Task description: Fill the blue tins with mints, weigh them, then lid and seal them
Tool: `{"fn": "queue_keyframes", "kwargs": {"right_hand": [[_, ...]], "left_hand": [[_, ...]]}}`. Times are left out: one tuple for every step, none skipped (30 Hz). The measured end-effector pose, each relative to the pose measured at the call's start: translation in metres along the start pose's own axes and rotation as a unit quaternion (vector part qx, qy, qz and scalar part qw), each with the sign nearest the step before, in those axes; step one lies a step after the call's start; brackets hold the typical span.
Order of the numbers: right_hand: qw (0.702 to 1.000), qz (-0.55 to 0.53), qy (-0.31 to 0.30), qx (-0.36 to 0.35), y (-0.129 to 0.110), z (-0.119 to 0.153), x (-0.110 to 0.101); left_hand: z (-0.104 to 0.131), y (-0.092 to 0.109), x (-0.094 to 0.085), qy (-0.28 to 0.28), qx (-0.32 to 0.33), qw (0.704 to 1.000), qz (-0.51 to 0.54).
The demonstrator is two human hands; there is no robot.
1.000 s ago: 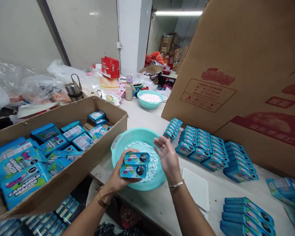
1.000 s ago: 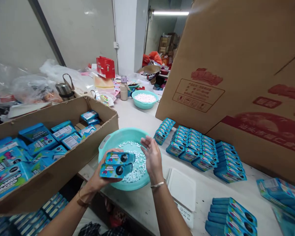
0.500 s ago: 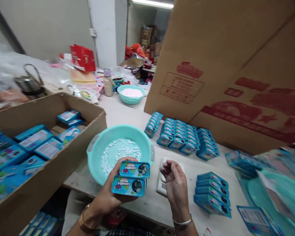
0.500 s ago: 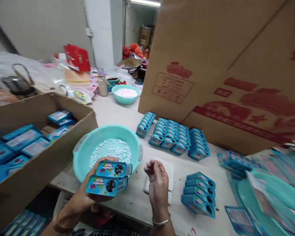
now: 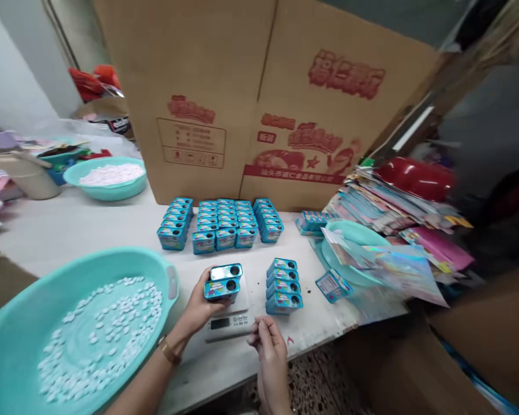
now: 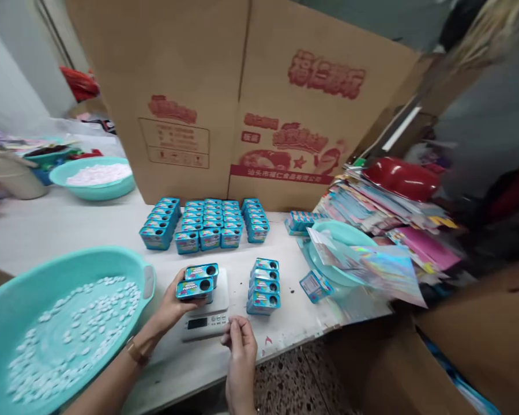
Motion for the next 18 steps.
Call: {"fn": "queue_keyframes", "kwargs": {"right_hand": [[1.0, 0.0, 0.001, -0.004, 0.0, -0.002, -0.002], [1.0, 0.001, 0.002, -0.008, -0.001, -0.003, -0.003], [1.0, 0.002, 0.002, -0.011, -0.002, -0.005, -0.003], [1.0, 0.003, 0.003, -0.014, -0.002, -0.006, -0.004], [1.0, 0.004, 0.004, -0.016, -0.003, -0.007, -0.004], [1.0, 0.008, 0.004, -0.018, -0.004, -0.008, -0.004], [1.0, 0.011, 0.005, -0.02, -0.004, -0.008, -0.005], [1.0, 0.015, 0.006, -0.02, -0.005, -0.007, -0.005], [1.0, 0.019, 0.008, -0.02, -0.005, -0.007, -0.006], [1.0, 0.023, 0.01, -0.019, -0.005, -0.006, -0.007], [0.999, 0.027, 0.012, -0.018, -0.005, -0.004, -0.008], [0.999, 0.032, 0.012, -0.02, -0.006, -0.002, -0.008], [0.999, 0.041, 0.011, -0.024, -0.008, 0.0, -0.007], [0.998, 0.052, 0.005, -0.031, -0.011, 0.004, -0.004], [0.997, 0.063, -0.005, -0.039, -0.015, 0.008, 0.001], [0.996, 0.073, -0.023, -0.047, -0.019, 0.014, 0.009], [0.994, 0.08, -0.052, -0.053, -0.023, 0.02, 0.021], [0.991, 0.082, -0.091, -0.055, -0.027, 0.028, 0.036]], "left_hand": [[-0.005, -0.007, 0.002, -0.01, -0.003, 1.0, -0.014], [-0.008, -0.013, 0.003, -0.019, -0.006, 0.999, -0.027], [-0.011, -0.019, 0.003, -0.025, -0.009, 0.999, -0.04], [-0.011, -0.024, 0.002, -0.028, -0.008, 0.998, -0.051], [-0.01, -0.026, -0.001, -0.026, -0.003, 0.998, -0.062], [-0.006, -0.027, -0.004, -0.019, 0.004, 0.997, -0.072], [0.0, -0.026, -0.008, -0.009, 0.014, 0.996, -0.083], [0.008, -0.024, -0.012, 0.0, 0.024, 0.995, -0.094], [0.02, -0.023, -0.017, 0.007, 0.03, 0.994, -0.104], [0.033, -0.022, -0.022, 0.015, 0.029, 0.993, -0.112], [0.049, -0.023, -0.028, 0.028, 0.023, 0.992, -0.12], [0.066, -0.025, -0.036, 0.044, 0.016, 0.991, -0.127], [0.084, -0.029, -0.044, 0.068, 0.006, 0.989, -0.133], [0.102, -0.034, -0.054, 0.1, -0.006, 0.985, -0.137], [0.12, -0.04, -0.064, 0.14, -0.018, 0.98, -0.14], [0.135, -0.047, -0.075, 0.182, -0.028, 0.973, -0.14], [0.148, -0.053, -0.084, 0.221, -0.036, 0.964, -0.14], [0.158, -0.058, -0.091, 0.253, -0.04, 0.956, -0.14]]}}
Point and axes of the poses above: each hand's wrist, its own z-axis away from the middle knuckle, its own x-axis out of the palm, y = z × x, the point moved 7 cm from there along -z, towards the middle knuckle, and after that the axes turned 8 degrees about z, right-handed, at the moved point
